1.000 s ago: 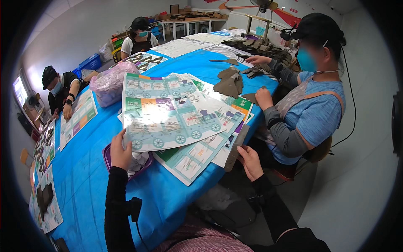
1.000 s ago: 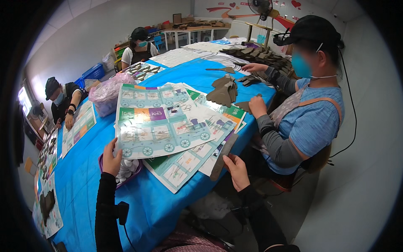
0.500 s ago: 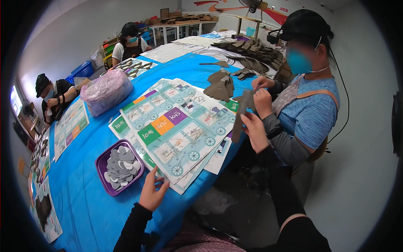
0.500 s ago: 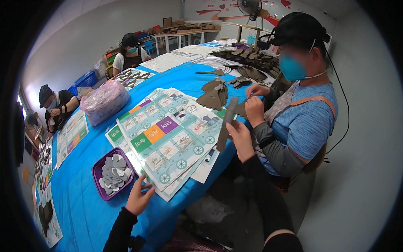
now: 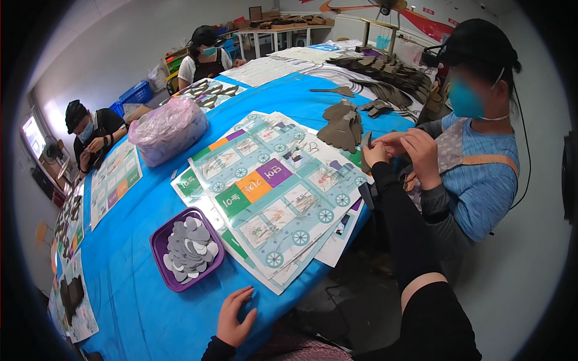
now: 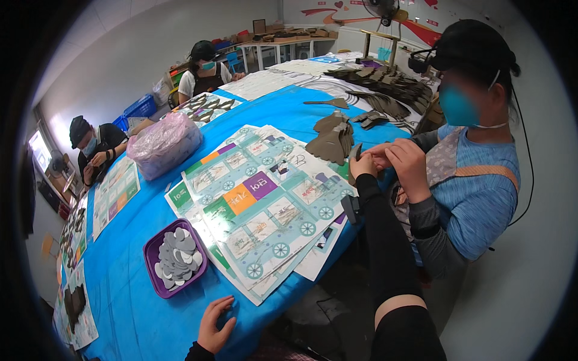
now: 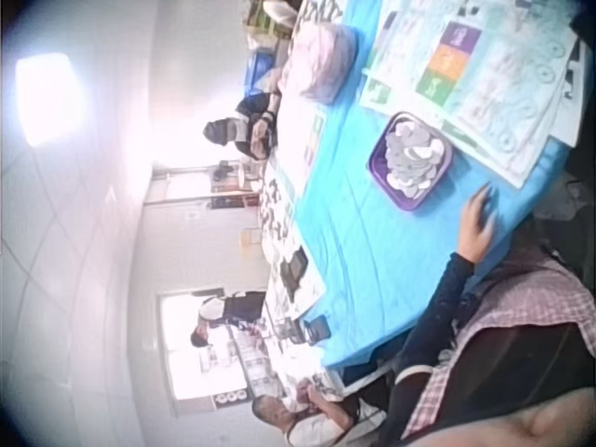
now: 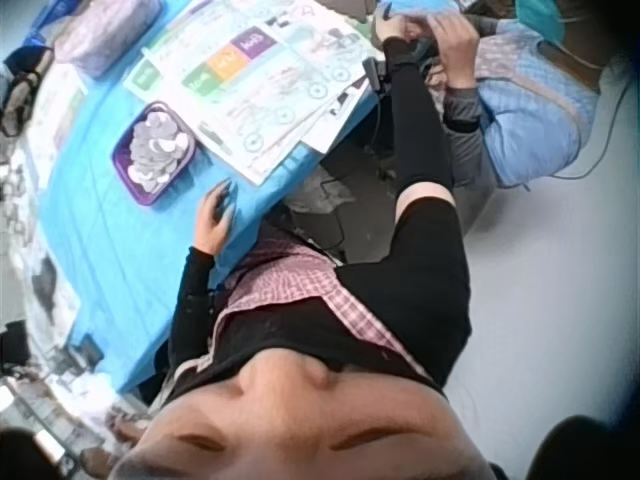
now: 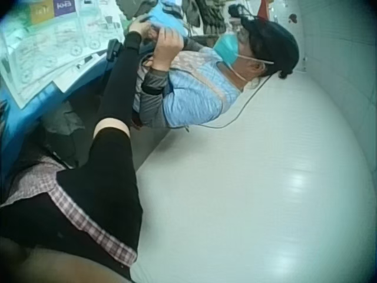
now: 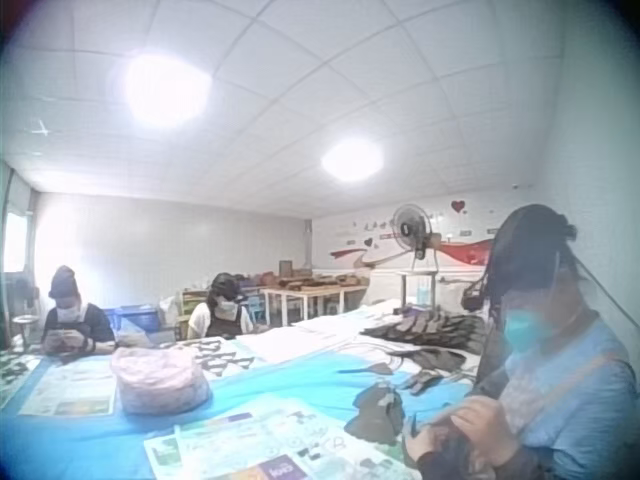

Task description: Counting and stacking brown shoe components at a production table.

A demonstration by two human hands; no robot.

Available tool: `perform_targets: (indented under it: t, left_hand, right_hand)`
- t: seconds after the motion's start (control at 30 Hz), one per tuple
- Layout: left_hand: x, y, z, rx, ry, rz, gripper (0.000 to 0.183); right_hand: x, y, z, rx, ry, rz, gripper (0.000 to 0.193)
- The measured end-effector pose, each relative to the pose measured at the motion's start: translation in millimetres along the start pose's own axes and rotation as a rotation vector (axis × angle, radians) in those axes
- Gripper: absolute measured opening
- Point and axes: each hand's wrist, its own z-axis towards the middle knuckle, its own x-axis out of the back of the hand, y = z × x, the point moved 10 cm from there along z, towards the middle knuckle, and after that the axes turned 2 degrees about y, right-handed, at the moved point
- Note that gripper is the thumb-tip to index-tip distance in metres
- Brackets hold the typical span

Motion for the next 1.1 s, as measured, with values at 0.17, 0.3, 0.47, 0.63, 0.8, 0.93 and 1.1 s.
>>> perform_targets:
  t: [0.17,0.3,0.47,0.63,0.8,0.93,1.1]
  left_hand:
    - [-21.4,-17.0,9.5,0.293,-0.054,-0.647,0.058]
    - [-24.8,-15.2,31.2,0.336,-0.049,-0.734,0.062]
    - [-31.1,-25.7,42.5,0.507,0.091,-1.015,0.059]
    - [-53.1,1.9,69.7,0.419,-0.063,-1.130,0.043]
    - [-50.4,-2.1,84.2,0.490,0.017,-1.161,0.037]
    - [-71.7,-31.5,103.4,0.577,-0.044,-1.300,0.041]
    - [-79.8,-20.5,136.8,0.431,0.100,-1.087,0.045]
  right_hand:
    - [13.0,5.6,2.3,0.107,0.034,-0.156,0.048]
    - [40.2,-16.1,-30.3,0.278,0.053,0.088,0.032]
    - [50.3,32.8,-161.5,0.158,0.102,0.520,0.034]
    - [64.4,22.4,-247.9,0.023,-0.138,0.747,0.041]
    - [53.0,-1.3,-275.2,-0.167,-0.483,1.012,0.045]
    - [58.9,-14.2,-283.6,-0.340,-0.643,1.211,0.049]
    - [54.9,-30.5,-285.4,-0.281,-0.648,1.245,0.038]
